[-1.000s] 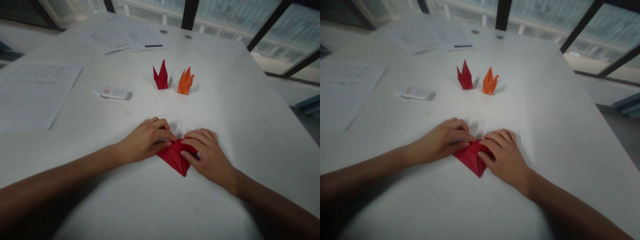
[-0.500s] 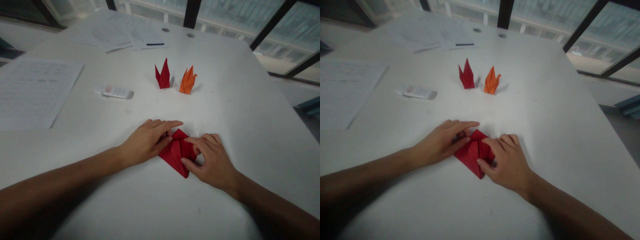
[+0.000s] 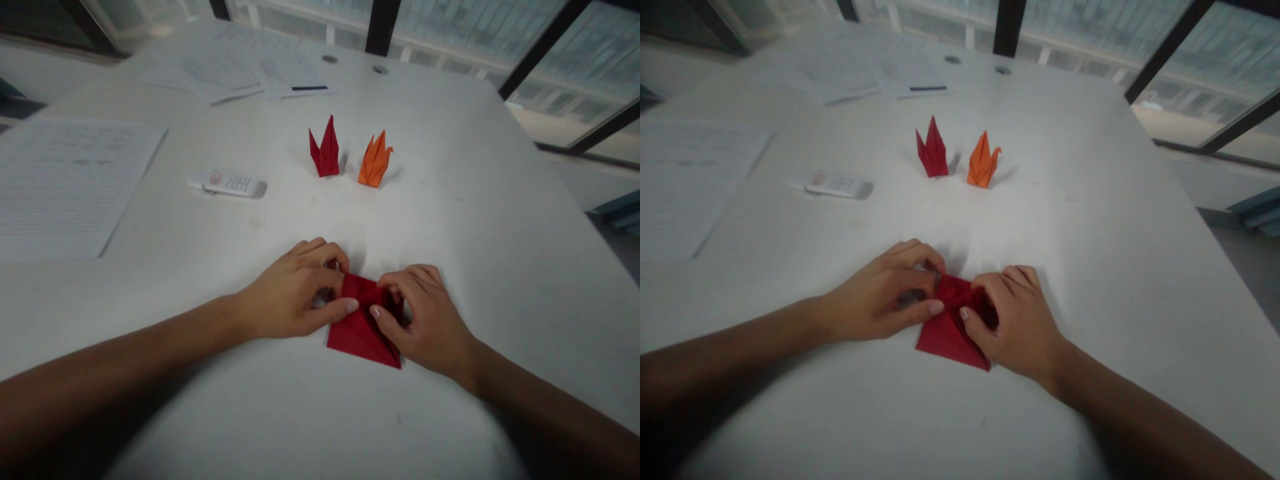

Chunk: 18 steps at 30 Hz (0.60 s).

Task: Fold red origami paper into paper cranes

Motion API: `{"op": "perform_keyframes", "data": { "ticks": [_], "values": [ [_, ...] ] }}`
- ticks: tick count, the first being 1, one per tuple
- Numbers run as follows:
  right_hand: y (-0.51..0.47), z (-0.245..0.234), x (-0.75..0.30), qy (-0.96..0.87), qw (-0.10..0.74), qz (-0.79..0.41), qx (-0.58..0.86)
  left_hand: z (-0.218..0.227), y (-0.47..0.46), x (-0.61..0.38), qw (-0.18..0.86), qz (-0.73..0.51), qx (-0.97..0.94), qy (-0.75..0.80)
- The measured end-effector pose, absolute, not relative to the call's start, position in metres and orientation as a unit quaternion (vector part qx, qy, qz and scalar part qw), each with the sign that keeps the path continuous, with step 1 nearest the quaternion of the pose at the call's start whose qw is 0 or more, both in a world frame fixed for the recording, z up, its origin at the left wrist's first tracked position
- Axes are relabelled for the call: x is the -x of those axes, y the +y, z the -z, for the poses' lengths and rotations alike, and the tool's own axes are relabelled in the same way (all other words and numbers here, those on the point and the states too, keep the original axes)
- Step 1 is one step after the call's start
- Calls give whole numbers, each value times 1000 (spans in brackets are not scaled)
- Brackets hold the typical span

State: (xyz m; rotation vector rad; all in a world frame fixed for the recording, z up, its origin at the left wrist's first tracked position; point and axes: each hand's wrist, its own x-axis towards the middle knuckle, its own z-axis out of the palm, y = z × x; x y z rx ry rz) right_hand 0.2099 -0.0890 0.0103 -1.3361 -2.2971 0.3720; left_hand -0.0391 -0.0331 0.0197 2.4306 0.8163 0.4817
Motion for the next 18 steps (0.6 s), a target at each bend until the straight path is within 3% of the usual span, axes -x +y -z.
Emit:
{"op": "perform_keyframes", "data": {
  "ticks": [8,14,18],
  "values": [
    [-84,-14,-216,-799,267,-230,487,-17,-31,39,235,-161,-911,299],
    [-81,-16,-221,-784,270,-273,489,-10,-33,40,236,-235,-875,351],
    [-79,-15,-220,-761,284,-290,507,-8,-36,40,193,-250,-905,284]
  ]
}}
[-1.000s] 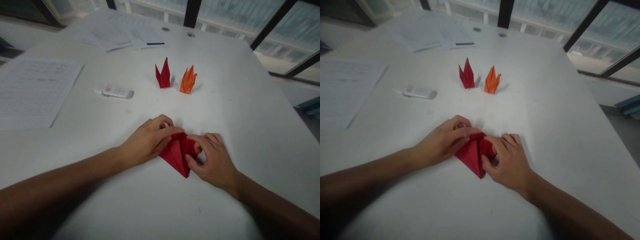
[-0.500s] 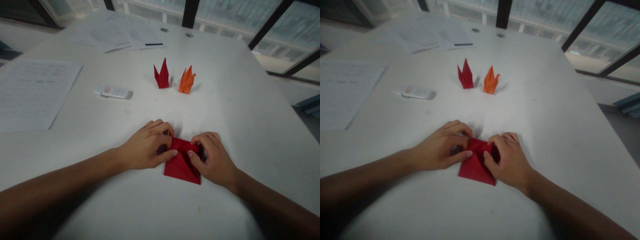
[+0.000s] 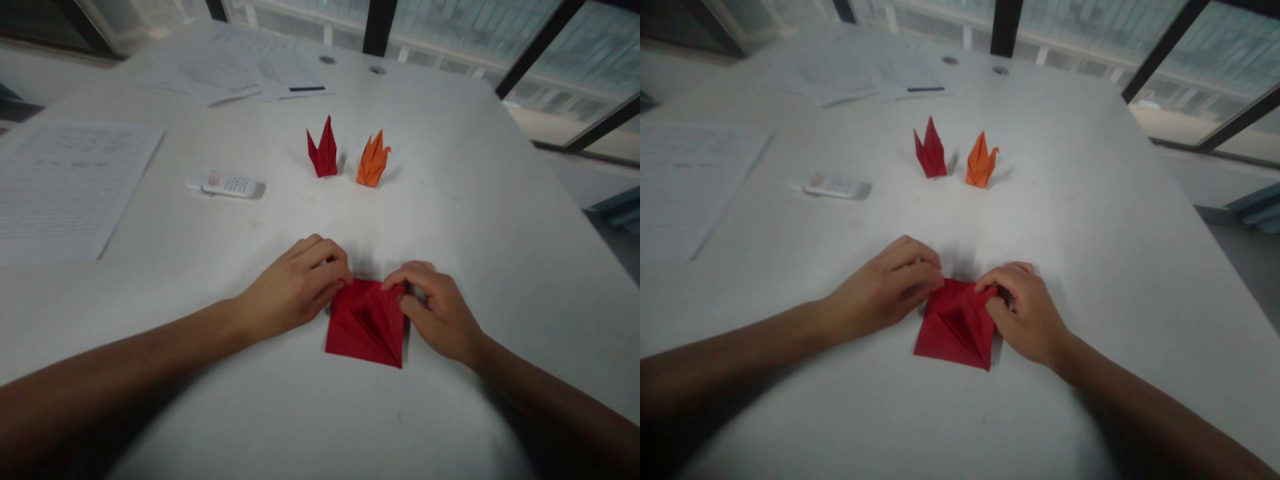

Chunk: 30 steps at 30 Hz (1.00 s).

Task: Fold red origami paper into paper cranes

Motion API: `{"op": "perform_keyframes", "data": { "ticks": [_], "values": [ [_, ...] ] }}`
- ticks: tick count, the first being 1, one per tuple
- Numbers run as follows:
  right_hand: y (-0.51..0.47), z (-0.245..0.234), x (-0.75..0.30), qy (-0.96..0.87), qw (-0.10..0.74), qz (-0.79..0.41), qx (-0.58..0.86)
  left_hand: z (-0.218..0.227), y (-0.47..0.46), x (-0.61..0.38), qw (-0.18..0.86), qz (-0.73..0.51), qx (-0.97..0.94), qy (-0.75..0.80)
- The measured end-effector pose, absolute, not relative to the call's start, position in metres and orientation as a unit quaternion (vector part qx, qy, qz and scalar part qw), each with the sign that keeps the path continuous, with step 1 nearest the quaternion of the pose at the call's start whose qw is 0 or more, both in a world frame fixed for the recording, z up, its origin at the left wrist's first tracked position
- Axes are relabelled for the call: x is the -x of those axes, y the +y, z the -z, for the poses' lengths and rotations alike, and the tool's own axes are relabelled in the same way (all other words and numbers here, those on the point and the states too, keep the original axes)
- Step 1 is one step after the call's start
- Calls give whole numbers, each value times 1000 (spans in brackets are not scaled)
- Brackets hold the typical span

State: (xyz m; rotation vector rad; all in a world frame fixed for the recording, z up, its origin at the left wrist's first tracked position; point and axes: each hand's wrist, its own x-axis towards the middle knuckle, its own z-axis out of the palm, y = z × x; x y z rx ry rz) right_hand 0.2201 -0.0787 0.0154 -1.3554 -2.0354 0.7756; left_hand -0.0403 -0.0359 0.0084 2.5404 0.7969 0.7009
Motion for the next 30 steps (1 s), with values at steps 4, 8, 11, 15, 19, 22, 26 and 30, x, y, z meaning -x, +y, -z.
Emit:
{"op": "perform_keyframes", "data": {
  "ticks": [4,8,11,15,19,22,26,30],
  "values": [
    [-78,-16,-219,-750,288,-293,519,-14,-39,39,194,-243,-930,197],
    [-78,-16,-218,-743,284,-293,531,-20,-40,37,241,-222,-928,175],
    [-79,-16,-218,-738,285,-292,538,-23,-41,37,267,-196,-928,173],
    [-78,-16,-217,-737,289,-286,540,-24,-45,37,261,-161,-932,192],
    [-78,-17,-217,-745,285,-286,531,-26,-45,37,277,-149,-928,200],
    [-78,-17,-218,-750,286,-289,522,-28,-43,38,332,-167,-907,197],
    [-78,-16,-218,-748,291,-294,519,-30,-43,37,332,-174,-904,207],
    [-78,-16,-218,-754,285,-284,519,-31,-42,37,328,-160,-911,193]
  ]
}}
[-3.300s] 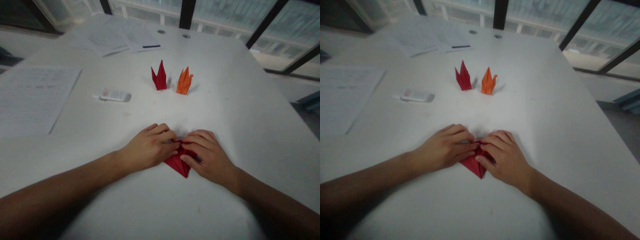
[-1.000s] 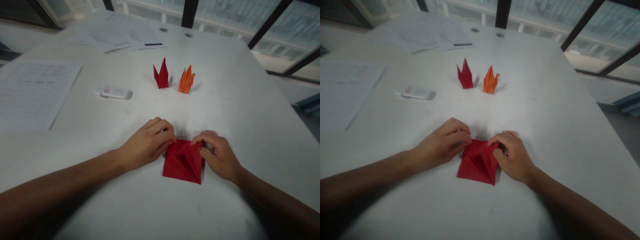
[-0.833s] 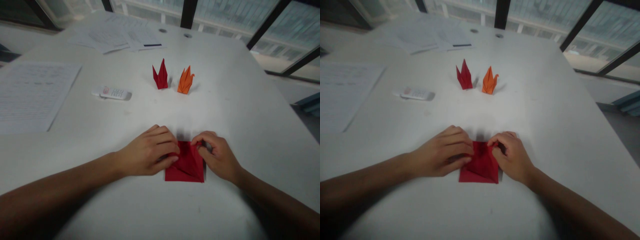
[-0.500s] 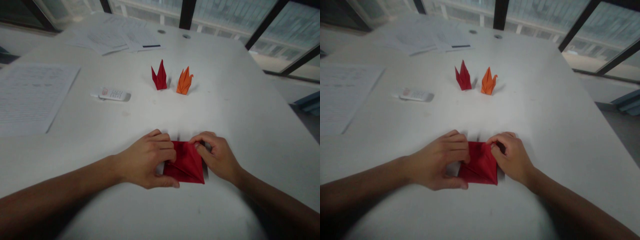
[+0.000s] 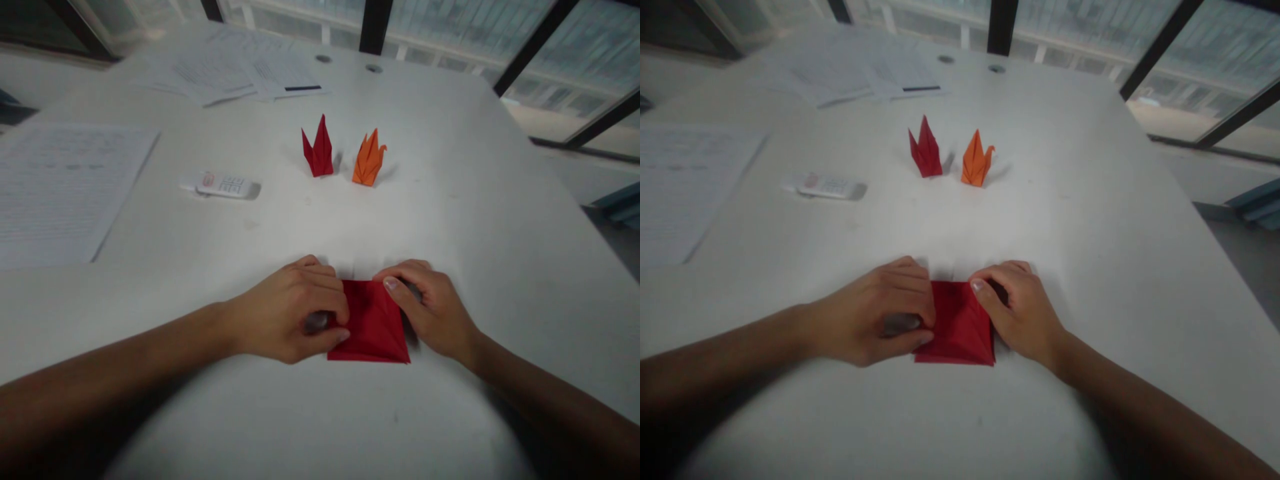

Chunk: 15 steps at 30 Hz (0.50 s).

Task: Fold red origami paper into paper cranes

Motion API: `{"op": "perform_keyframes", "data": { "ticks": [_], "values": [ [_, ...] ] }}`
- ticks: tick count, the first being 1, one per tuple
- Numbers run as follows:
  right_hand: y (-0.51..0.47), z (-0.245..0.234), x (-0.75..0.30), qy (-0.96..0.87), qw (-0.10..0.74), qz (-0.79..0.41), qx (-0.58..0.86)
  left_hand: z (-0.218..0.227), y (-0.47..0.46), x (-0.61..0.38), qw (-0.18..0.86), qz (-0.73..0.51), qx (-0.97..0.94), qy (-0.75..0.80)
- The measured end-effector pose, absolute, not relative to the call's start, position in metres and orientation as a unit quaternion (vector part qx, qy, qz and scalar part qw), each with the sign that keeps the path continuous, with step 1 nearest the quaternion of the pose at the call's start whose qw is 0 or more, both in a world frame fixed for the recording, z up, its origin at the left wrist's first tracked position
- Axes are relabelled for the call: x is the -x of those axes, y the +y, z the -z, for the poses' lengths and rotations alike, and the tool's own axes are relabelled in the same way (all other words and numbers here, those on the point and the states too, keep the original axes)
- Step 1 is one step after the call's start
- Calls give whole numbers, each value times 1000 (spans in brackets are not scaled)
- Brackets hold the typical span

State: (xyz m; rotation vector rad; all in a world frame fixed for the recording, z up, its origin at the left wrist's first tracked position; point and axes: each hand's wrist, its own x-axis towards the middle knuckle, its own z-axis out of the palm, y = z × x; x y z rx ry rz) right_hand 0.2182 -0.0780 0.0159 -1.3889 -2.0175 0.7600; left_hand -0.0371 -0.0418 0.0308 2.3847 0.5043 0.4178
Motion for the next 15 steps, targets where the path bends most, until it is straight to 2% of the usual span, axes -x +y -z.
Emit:
{"op": "perform_keyframes", "data": {
  "ticks": [10,15],
  "values": [
    [-77,-16,-218,-767,274,-269,514,-28,-46,35,294,-145,-924,199],
    [-79,-13,-221,-743,308,-287,520,-29,-42,37,409,-198,-863,221]
  ]
}}
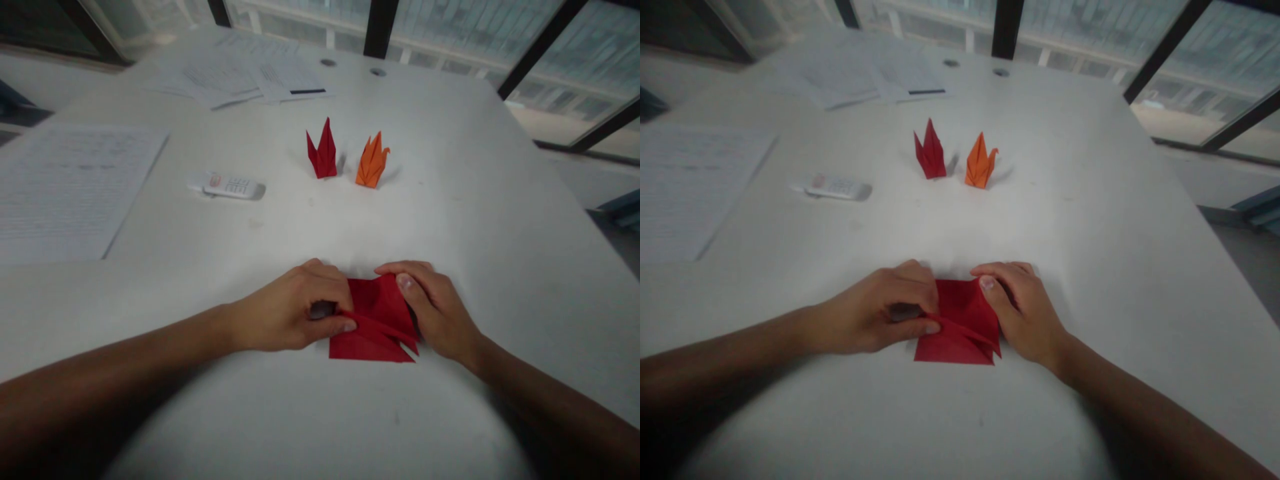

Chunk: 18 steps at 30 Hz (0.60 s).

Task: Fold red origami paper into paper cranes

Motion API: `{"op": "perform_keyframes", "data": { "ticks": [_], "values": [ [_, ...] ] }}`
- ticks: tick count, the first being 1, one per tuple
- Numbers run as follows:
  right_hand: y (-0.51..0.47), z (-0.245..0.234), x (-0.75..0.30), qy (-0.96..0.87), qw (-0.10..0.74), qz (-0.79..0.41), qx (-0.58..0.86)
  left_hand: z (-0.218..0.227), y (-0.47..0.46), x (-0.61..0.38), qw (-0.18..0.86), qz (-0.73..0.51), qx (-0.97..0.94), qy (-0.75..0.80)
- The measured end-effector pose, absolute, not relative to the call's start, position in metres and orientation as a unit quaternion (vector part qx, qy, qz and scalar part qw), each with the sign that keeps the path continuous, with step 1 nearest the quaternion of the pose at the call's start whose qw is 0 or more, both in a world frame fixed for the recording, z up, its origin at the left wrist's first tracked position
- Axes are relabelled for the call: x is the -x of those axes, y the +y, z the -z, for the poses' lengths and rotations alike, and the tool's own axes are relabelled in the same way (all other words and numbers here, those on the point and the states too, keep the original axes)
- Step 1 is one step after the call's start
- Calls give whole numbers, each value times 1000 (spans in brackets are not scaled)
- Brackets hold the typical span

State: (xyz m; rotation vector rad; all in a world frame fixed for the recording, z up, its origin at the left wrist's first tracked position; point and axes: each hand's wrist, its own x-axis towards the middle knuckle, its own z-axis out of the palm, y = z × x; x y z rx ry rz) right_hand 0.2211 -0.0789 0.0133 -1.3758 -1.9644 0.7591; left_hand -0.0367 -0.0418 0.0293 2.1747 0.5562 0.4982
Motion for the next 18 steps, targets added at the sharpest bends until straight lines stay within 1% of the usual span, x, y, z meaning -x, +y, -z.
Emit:
{"op": "perform_keyframes", "data": {
  "ticks": [3,8,12,18],
  "values": [
    [-82,-10,-223,-721,330,-307,526,-30,-39,37,469,-230,-811,262],
    [-84,-8,-224,-732,324,-309,514,-30,-37,38,507,-274,-756,310],
    [-84,-8,-224,-748,310,-285,513,-32,-36,39,541,-255,-725,341],
    [-84,-8,-225,-750,312,-287,508,-34,-36,39,588,-218,-694,355]
  ]
}}
